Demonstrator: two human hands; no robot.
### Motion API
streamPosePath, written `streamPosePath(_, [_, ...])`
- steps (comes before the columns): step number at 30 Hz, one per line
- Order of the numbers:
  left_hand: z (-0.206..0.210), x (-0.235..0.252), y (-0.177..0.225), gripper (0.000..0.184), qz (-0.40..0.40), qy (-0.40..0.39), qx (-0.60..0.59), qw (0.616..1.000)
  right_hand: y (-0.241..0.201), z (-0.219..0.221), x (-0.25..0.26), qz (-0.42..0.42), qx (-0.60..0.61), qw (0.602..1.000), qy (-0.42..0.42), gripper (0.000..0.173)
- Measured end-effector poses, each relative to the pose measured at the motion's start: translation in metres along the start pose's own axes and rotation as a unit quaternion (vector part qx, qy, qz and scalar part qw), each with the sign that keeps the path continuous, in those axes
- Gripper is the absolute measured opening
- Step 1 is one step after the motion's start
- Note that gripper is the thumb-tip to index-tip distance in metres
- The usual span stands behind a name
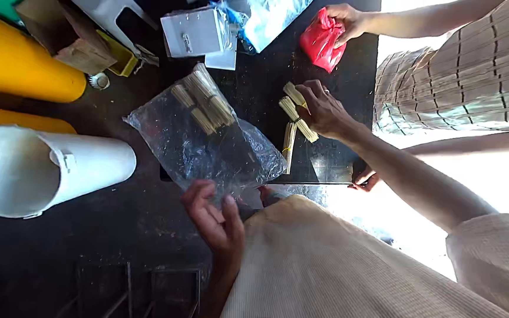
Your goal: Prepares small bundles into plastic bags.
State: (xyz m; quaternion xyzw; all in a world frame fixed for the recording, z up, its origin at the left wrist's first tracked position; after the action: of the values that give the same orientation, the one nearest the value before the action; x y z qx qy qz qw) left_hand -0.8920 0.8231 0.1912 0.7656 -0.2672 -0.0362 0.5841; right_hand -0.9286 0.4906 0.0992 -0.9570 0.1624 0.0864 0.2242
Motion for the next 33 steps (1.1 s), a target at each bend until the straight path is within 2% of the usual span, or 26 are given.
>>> streamPosePath(1, [0.019,-0.003,0.011,0.024,0.003,-0.052,-0.021,0.998,0.001,0.002,0.0,0.024,0.011,1.0,0.016,0.066])
streamPosePath(3, [0.073,-0.011,0.026,0.024,0.008,-0.204,-0.02,0.979,-0.004,0.014,-0.001,0.054,0.006,0.998,0.027,0.08])
streamPosePath(5, [0.135,-0.016,0.021,0.038,0.01,-0.347,0.101,0.932,-0.002,0.015,0.006,0.078,-0.005,0.997,0.026,0.078])
streamPosePath(6, [0.158,-0.017,0.011,0.046,0.012,-0.386,0.168,0.907,0.006,0.01,0.009,0.091,0.005,0.996,0.024,0.075])
streamPosePath(7, [0.173,-0.015,0.001,0.053,0.015,-0.394,0.215,0.893,0.019,0.005,0.007,0.108,0.019,0.994,0.027,0.072])
streamPosePath(10, [0.185,0.009,-0.014,0.061,0.016,-0.352,0.297,0.888,0.047,-0.012,-0.02,0.174,0.007,0.984,0.027,0.071])
streamPosePath(12, [0.187,0.021,-0.017,0.067,0.033,-0.342,0.328,0.88,0.034,-0.013,-0.052,0.283,0.002,0.951,-0.128,0.075])
streamPosePath(13, [0.191,0.026,-0.021,0.071,0.041,-0.342,0.351,0.871,0.035,-0.005,-0.067,0.261,-0.008,0.965,-0.009,0.072])
streamPosePath(14, [0.197,0.029,-0.028,0.074,0.046,-0.35,0.372,0.859,0.037,0.003,-0.078,0.247,-0.003,0.968,0.053,0.074])
streamPosePath(15, [0.202,0.032,-0.037,0.073,0.043,-0.363,0.394,0.843,0.04,0.01,-0.083,0.262,0.018,0.963,0.056,0.078])
streamPosePath(17, [0.205,0.035,-0.05,0.055,0.041,-0.371,0.409,0.833,0.043,0.02,-0.092,0.292,0.107,0.949,0.053,0.079])
streamPosePath(19, [0.197,0.031,-0.053,0.044,0.026,-0.385,0.353,0.852,0.04,0.034,-0.11,0.294,0.281,0.91,0.081,0.066])
streamPosePath(21, [0.181,0.026,-0.048,0.043,-0.024,-0.41,0.218,0.885,0.021,0.048,-0.133,0.281,0.44,0.846,0.109,0.06])
streamPosePath(23, [0.166,0.017,-0.038,0.045,-0.062,-0.42,0.064,0.903,-0.005,0.051,-0.162,0.277,0.481,0.821,0.131,0.062])
streamPosePath(24, [0.161,0.012,-0.032,0.045,-0.05,-0.411,-0.001,0.91,-0.021,0.049,-0.176,0.277,0.497,0.811,0.134,0.06])
streamPosePath(25, [0.155,0.007,-0.023,0.046,-0.019,-0.405,-0.055,0.913,-0.035,0.047,-0.184,0.276,0.532,0.789,0.135,0.053])
streamPosePath(27, [0.136,-0.006,0.004,0.045,0.11,-0.403,-0.117,0.901,-0.063,0.05,-0.194,0.273,0.634,0.715,0.11,0.04])
streamPosePath(30, [0.102,-0.039,0.05,0.046,0.332,-0.425,-0.108,0.835,-0.116,0.062,-0.213,0.284,0.763,0.581,0.018,0.044])
streamPosePath(31, [0.094,-0.049,0.061,0.043,0.391,-0.431,-0.093,0.808,-0.134,0.065,-0.219,0.281,0.777,0.563,-0.01,0.043])
streamPosePath(33, [0.082,-0.063,0.073,0.033,0.467,-0.446,-0.057,0.762,-0.159,0.07,-0.23,0.26,0.761,0.593,-0.047,0.03])
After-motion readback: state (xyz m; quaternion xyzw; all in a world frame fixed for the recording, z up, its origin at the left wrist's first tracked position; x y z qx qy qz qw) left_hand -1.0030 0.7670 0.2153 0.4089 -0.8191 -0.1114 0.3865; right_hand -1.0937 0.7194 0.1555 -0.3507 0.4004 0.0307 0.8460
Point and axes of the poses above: each hand's wrist, its own x-axis towards the middle knuckle, its own z-axis out of the palm, y = z × x, the point moved 8 cm from there along x, towards the middle knuckle, and after that the axes turned 3 degrees about -y, right-handed, at the moved point
